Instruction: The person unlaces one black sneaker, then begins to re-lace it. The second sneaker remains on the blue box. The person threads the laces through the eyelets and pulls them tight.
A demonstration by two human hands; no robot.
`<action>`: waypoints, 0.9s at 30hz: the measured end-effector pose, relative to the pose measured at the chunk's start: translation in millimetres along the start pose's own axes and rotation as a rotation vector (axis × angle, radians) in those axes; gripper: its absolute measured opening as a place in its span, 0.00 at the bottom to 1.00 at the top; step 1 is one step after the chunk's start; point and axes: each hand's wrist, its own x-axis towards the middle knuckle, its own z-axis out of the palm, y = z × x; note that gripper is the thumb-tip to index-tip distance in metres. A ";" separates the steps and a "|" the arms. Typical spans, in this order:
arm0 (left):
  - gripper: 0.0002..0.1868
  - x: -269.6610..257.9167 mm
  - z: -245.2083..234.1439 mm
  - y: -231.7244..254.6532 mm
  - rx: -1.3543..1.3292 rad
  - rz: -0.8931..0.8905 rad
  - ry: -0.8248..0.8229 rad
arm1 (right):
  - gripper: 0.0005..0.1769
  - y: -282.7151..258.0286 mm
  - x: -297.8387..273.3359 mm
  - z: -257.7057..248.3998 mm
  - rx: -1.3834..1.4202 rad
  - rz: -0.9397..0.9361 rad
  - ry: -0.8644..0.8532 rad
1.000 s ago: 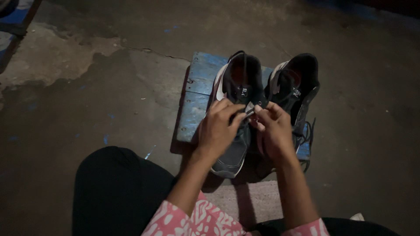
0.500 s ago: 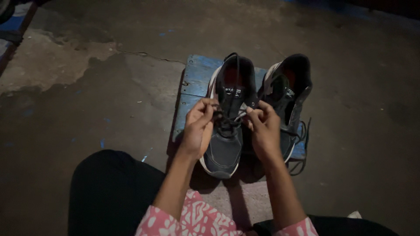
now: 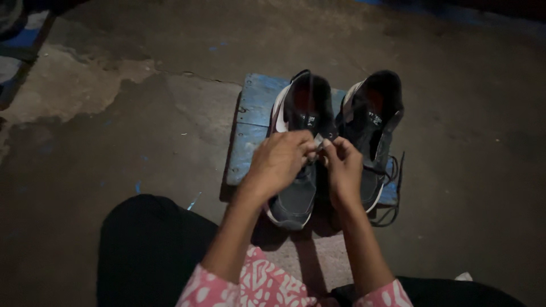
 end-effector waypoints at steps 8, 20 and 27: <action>0.16 -15.1 -38.7 9.2 0.383 -0.304 0.070 | 0.12 9.9 2.9 -3.2 0.032 0.014 -0.004; 0.04 -9.1 38.7 29.5 0.479 0.074 0.205 | 0.09 8.2 1.6 -1.0 0.072 0.010 -0.014; 0.07 -18.7 -4.1 28.4 0.191 -0.018 0.371 | 0.09 9.8 3.2 -0.1 0.094 0.034 -0.013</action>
